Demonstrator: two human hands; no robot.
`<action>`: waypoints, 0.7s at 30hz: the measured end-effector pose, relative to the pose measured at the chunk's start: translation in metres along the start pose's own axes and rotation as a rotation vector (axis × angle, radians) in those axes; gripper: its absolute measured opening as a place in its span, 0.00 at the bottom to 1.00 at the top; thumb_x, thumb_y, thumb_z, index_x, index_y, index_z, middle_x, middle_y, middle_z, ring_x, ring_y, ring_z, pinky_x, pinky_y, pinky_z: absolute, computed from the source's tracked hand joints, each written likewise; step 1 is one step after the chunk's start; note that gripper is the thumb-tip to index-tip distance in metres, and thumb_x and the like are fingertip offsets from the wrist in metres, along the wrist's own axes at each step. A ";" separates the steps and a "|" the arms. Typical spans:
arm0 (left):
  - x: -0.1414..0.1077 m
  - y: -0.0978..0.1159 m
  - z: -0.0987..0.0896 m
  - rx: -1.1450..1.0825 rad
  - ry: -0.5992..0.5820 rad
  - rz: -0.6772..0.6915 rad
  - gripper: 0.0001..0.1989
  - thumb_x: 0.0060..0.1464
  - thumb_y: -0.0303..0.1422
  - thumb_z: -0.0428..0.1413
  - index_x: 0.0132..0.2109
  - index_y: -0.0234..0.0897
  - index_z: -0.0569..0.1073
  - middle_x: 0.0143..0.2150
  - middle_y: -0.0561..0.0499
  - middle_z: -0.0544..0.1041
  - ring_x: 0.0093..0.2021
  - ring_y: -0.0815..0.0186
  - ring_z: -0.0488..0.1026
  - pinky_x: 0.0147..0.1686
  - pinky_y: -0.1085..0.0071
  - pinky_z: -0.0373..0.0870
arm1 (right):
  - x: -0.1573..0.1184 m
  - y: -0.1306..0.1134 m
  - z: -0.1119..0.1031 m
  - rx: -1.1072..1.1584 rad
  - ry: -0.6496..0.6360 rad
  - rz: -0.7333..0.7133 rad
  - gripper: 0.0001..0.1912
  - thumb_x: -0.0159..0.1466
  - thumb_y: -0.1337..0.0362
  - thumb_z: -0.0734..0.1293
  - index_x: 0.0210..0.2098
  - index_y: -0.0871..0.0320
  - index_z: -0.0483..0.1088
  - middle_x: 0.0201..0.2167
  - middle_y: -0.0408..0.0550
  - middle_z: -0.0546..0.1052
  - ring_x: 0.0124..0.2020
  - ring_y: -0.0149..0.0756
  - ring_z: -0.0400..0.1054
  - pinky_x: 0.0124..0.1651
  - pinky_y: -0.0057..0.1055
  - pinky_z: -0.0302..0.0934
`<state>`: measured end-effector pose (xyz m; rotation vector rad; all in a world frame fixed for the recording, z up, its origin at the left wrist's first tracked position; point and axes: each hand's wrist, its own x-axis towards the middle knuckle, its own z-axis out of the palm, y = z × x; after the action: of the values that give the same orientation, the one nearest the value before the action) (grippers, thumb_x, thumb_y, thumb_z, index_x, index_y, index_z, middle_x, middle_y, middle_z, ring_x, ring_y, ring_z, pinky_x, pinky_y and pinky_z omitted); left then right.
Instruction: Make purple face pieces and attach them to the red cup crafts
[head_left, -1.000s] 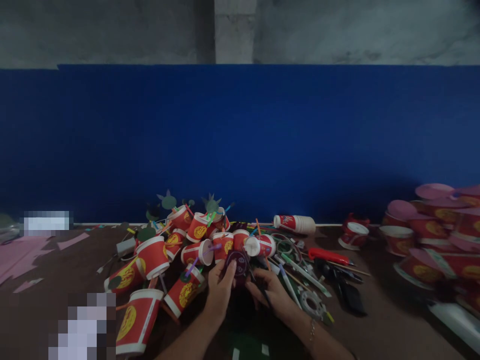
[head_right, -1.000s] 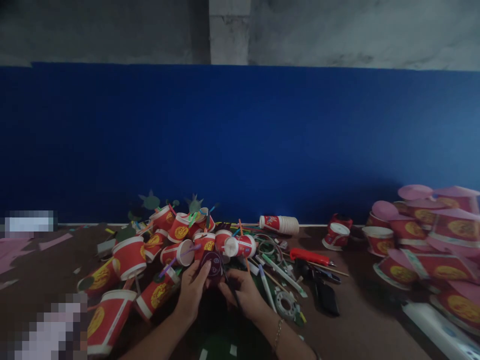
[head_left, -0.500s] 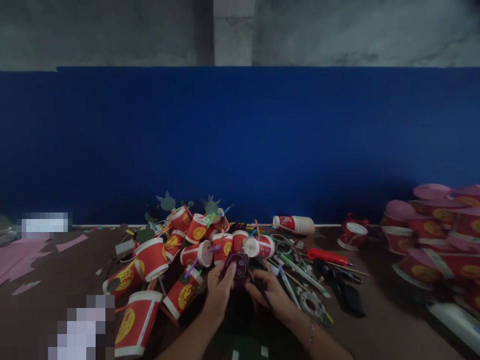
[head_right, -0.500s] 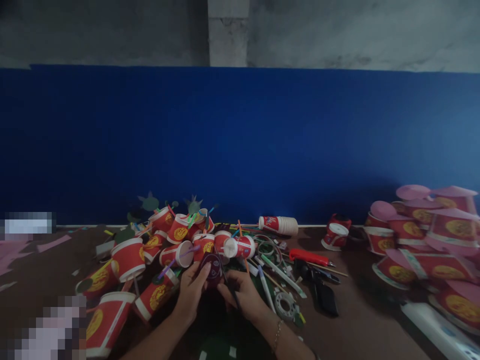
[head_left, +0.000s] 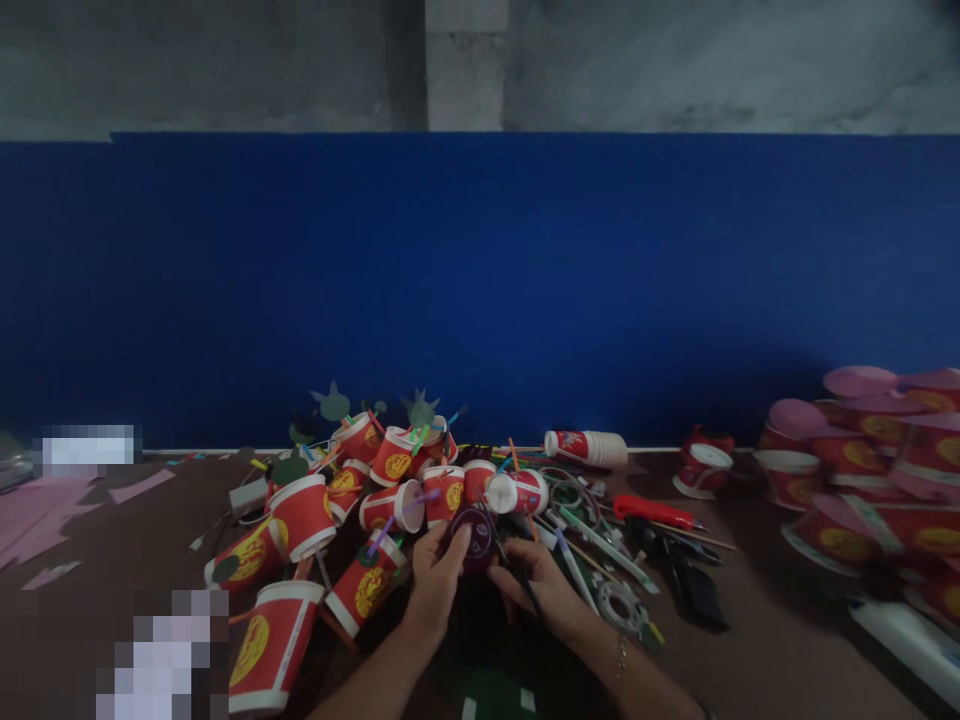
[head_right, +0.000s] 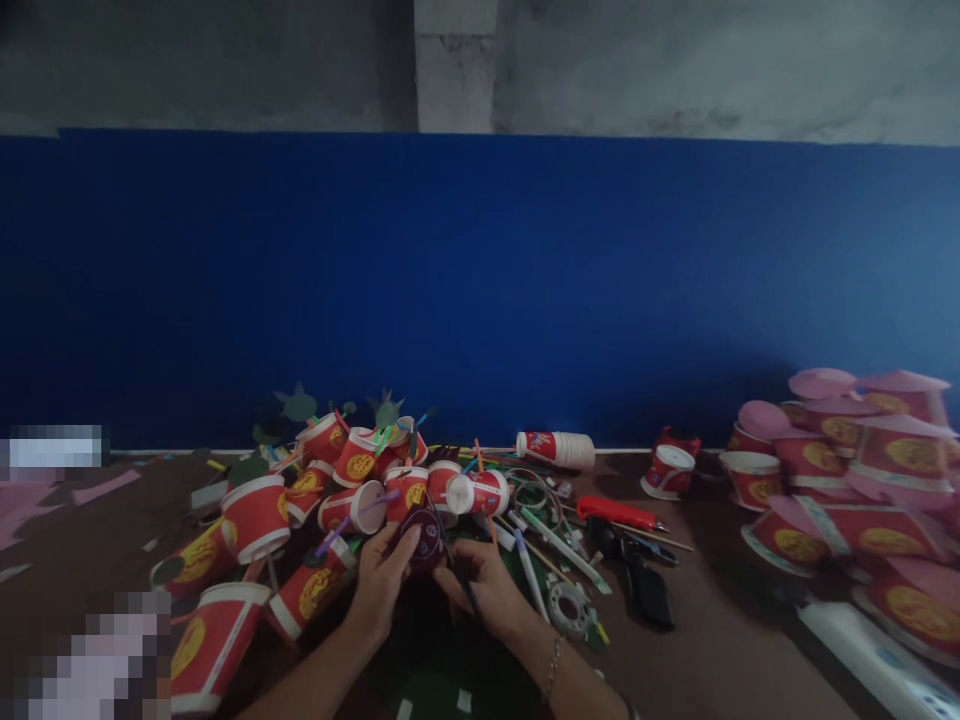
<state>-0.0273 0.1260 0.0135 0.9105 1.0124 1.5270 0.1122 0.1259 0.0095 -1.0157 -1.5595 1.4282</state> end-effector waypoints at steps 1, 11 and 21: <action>0.000 0.000 0.000 -0.006 0.006 -0.001 0.16 0.40 0.43 0.62 0.24 0.33 0.70 0.18 0.58 0.65 0.19 0.75 0.57 0.19 0.79 0.55 | 0.000 0.001 0.000 -0.007 0.005 0.007 0.19 0.50 0.51 0.70 0.23 0.59 0.61 0.11 0.34 0.62 0.10 0.23 0.56 0.12 0.19 0.49; 0.000 -0.003 0.000 -0.083 0.066 -0.085 0.19 0.38 0.43 0.63 0.33 0.31 0.74 0.27 0.50 0.76 0.28 0.66 0.72 0.28 0.73 0.69 | 0.000 -0.005 0.000 -0.037 0.003 0.020 0.19 0.50 0.50 0.69 0.23 0.58 0.61 0.11 0.34 0.62 0.09 0.23 0.57 0.12 0.19 0.49; -0.002 -0.009 0.000 -0.041 -0.034 -0.081 0.16 0.41 0.42 0.62 0.30 0.30 0.74 0.23 0.53 0.72 0.24 0.71 0.67 0.26 0.76 0.65 | 0.001 0.002 0.001 -0.002 0.006 -0.013 0.18 0.51 0.52 0.70 0.24 0.59 0.62 0.11 0.33 0.62 0.10 0.22 0.57 0.13 0.20 0.50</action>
<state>-0.0234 0.1245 0.0049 0.8542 0.9781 1.4551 0.1109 0.1271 0.0071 -1.0084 -1.5613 1.4136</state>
